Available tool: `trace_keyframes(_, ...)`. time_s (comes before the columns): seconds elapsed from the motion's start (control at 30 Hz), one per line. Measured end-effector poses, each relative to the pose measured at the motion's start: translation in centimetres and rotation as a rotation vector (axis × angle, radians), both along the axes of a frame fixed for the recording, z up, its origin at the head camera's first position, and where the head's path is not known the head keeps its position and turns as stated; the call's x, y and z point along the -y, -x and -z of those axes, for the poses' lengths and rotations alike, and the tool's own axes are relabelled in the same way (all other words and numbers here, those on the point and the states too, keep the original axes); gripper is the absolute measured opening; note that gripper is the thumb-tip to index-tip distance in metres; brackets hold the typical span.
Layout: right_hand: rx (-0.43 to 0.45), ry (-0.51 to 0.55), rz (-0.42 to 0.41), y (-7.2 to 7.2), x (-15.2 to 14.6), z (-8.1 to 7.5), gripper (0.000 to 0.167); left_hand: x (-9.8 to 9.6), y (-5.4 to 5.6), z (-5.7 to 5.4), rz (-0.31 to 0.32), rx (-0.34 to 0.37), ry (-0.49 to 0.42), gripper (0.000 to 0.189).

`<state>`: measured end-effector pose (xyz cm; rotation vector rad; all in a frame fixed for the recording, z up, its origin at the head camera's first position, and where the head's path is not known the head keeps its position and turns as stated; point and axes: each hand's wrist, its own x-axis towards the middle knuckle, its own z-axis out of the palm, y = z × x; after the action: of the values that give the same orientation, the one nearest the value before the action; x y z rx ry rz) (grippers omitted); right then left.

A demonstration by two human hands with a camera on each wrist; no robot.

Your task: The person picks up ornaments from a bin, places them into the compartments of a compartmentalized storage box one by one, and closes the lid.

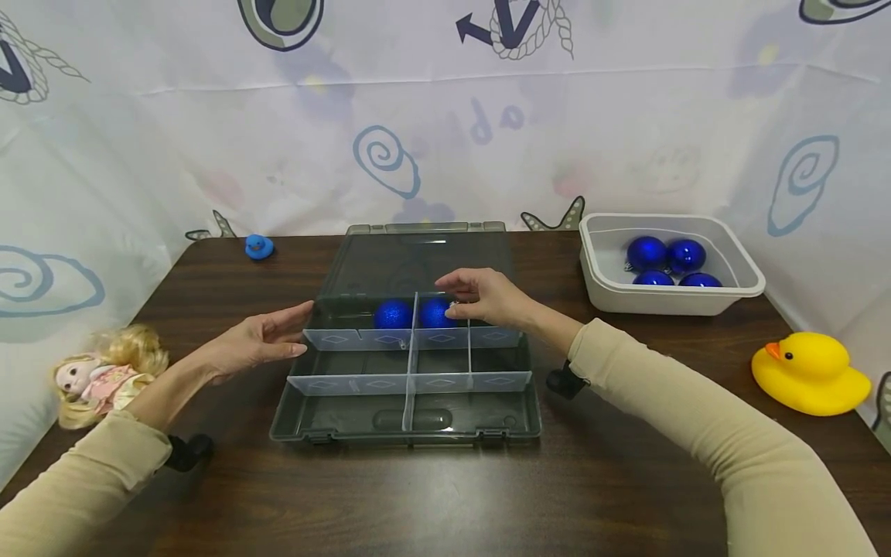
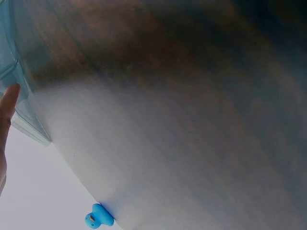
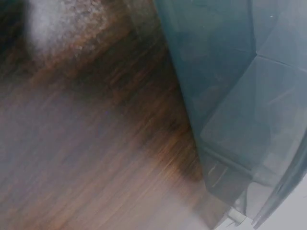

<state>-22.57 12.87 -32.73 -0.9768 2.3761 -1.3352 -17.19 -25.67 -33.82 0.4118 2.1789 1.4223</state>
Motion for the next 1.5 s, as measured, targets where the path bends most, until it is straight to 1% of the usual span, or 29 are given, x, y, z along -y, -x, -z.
trace_keyframes(0.1,0.002,0.031,0.011,0.0,-0.3,0.1,0.041,0.0,0.0,0.0,0.004,-0.001,0.006,0.085)
trace_keyframes(0.17,-0.003,0.063,0.032,0.0,-0.7,0.0,0.04,-0.1,0.0,0.0,0.004,0.001,0.007,0.085)
trace_keyframes(0.23,-0.012,0.099,0.073,0.0,-1.4,-0.4,0.04,-0.1,0.0,0.0,0.006,0.001,0.004,0.084)
trace_keyframes(0.33,0.002,0.205,0.156,0.3,-3.1,-1.1,0.04,-0.1,0.0,0.0,0.006,-0.001,0.0,0.084)
trace_keyframes(0.4,0.017,0.284,0.214,0.5,-4.7,-1.6,0.039,-0.1,0.0,0.0,0.007,-0.003,-0.001,0.084)
trace_keyframes(0.47,0.051,0.382,0.271,0.8,-6.5,-1.9,0.038,-0.1,0.1,0.0,0.009,-0.005,0.002,0.084)
trace_keyframes(0.5,0.051,0.408,0.307,0.9,-7.6,-2.1,0.038,-0.1,0.1,-0.1,0.009,-0.006,0.003,0.084)
trace_keyframes(0.6,0.037,0.444,0.44,1.3,-10.9,-2.3,0.037,0.0,0.1,-0.1,0.009,-0.01,0.01,0.084)
trace_keyframes(0.7,0.016,0.463,0.574,2.0,-14.2,-2.1,0.034,0.0,0.1,-0.2,0.008,-0.013,0.015,0.083)
trace_keyframes(0.77,0.03,0.513,0.625,2.6,-16.2,-1.7,0.027,0.0,0.1,-0.2,0.007,-0.012,0.019,0.083)
trace_keyframes(0.83,0.048,0.538,0.663,3.1,-18.0,-1.4,0.023,0.0,0.0,-0.1,0.006,-0.008,0.018,0.083)
trace_keyframes(0.87,0.05,0.531,0.678,3.3,-18.7,-1.2,0.022,-0.1,0.0,-0.1,0.005,-0.005,0.016,0.083)
trace_keyframes(0.93,0.042,0.473,0.715,3.6,-20.0,-0.8,0.021,-0.1,0.0,-0.1,0.004,-0.004,0.014,0.083)
trace_keyframes(1.07,0.01,0.279,0.793,4.3,-21.6,-0.3,0.019,-0.2,-0.1,-0.1,0.001,-0.002,0.004,0.084)
trace_keyframes(1.1,0.013,0.237,0.806,4.4,-21.9,-0.2,0.02,-0.2,-0.1,-0.1,0.002,-0.002,0.003,0.084)
trace_keyframes(1.17,0.025,0.149,0.828,4.7,-22.2,0.0,0.032,-0.2,-0.1,0.0,0.003,-0.001,-0.001,0.083)
trace_keyframes(1.23,0.055,0.081,0.834,4.9,-22.6,0.0,0.05,-0.1,-0.1,0.1,0.005,0.0,-0.004,0.082)
trace_keyframes(1.3,0.075,0.01,0.827,5.1,-22.7,0.1,0.058,-0.1,-0.1,0.1,0.006,-0.002,-0.002,0.082)
trace_keyframes(1.4,0.099,-0.075,0.819,5.4,-22.9,0.1,0.058,-0.1,-0.1,0.1,0.002,-0.005,0.001,0.082)
trace_keyframes(1.5,0.105,-0.153,0.816,5.7,-22.8,0.1,0.054,-0.1,-0.1,0.1,-0.002,-0.005,0.008,0.082)
